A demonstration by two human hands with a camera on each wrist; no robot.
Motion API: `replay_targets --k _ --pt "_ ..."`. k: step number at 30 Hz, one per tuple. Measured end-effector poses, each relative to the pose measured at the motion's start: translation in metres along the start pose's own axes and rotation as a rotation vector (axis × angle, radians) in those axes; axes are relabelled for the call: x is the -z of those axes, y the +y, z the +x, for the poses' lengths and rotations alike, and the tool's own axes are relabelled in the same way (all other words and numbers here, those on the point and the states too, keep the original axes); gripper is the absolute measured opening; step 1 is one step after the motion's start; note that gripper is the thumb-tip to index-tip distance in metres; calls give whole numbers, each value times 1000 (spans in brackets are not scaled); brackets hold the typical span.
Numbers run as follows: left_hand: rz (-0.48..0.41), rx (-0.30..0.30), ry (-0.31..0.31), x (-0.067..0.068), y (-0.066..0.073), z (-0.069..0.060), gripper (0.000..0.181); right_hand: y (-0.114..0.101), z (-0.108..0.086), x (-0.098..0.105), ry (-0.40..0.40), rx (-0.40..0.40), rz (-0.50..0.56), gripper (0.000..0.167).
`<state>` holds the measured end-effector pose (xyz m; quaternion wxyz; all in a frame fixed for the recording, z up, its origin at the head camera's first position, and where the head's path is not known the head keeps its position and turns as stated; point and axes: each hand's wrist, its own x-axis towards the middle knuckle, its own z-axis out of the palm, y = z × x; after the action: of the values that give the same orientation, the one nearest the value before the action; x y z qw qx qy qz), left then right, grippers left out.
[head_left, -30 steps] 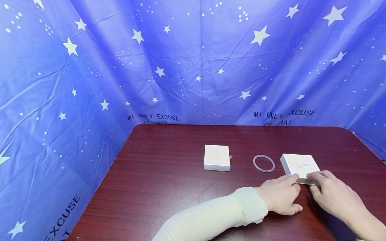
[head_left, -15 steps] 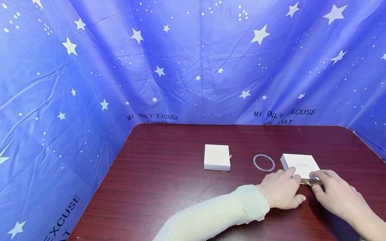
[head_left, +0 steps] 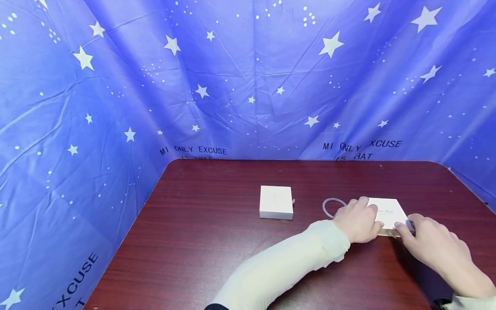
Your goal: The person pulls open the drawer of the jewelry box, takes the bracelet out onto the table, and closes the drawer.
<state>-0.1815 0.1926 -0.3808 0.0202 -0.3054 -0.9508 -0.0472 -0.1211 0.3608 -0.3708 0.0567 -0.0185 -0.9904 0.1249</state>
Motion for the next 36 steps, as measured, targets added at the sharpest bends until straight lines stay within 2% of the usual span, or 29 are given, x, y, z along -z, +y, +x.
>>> replay_targets --k 6,12,17,26,30,36 --pt "43 -4 -26 -4 1 7 30 2 2 -2 -60 -34 -2 35" --pt "38 14 -55 -5 1 12 31 2 3 -3 -50 -47 -14 30" --pt "9 33 -54 -3 0 15 33 2 4 -2 -49 -34 -22 32" --pt "-31 35 -53 -6 0 18 31 2 3 -1 -68 -66 -21 38" --pt "-25 28 -54 -8 0 17 31 2 3 -1 -82 -71 -23 44" --pt "1 18 -48 -10 1 15 31 3 2 0 -74 -63 -15 42"
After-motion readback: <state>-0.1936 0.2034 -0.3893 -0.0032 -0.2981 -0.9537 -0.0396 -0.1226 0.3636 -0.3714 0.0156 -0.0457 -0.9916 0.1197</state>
